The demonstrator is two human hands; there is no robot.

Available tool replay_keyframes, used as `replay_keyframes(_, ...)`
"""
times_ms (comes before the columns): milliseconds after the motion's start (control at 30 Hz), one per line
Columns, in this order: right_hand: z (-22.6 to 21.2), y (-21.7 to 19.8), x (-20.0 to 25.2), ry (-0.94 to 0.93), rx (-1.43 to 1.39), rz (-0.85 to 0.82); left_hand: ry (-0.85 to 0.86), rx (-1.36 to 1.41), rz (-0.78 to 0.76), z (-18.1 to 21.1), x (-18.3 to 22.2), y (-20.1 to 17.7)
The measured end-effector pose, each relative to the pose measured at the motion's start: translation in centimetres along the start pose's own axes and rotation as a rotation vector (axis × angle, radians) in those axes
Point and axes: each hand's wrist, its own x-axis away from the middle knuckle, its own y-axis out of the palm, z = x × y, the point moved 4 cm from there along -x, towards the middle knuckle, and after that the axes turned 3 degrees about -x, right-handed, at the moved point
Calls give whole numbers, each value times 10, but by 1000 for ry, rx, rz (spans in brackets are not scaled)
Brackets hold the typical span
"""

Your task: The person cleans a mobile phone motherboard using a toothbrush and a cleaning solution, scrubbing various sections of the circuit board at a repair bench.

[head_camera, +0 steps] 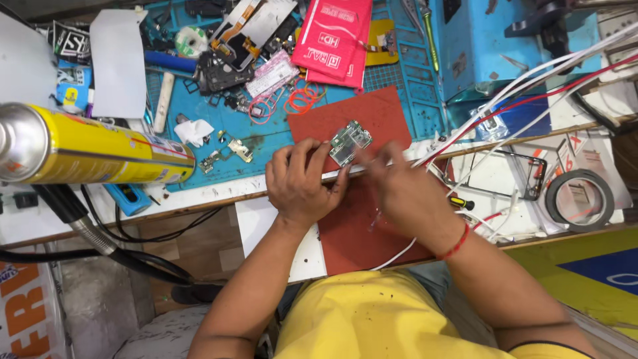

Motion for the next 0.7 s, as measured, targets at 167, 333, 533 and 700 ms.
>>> replay_keyframes(167,1,-13,3,41,-47,70,-3,34,47,-1,0,-3)
replay_keyframes(333,0,-3,12,41,-105,46,11,9,25,-5,1,-3)
replay_keyframes(533,5,-6,17,12,-99,100,24,9,54,-3,0,-8)
replay_keyframes(700,-10,7,7,-28,-105,-1,25,31,55,-3,-1,-4)
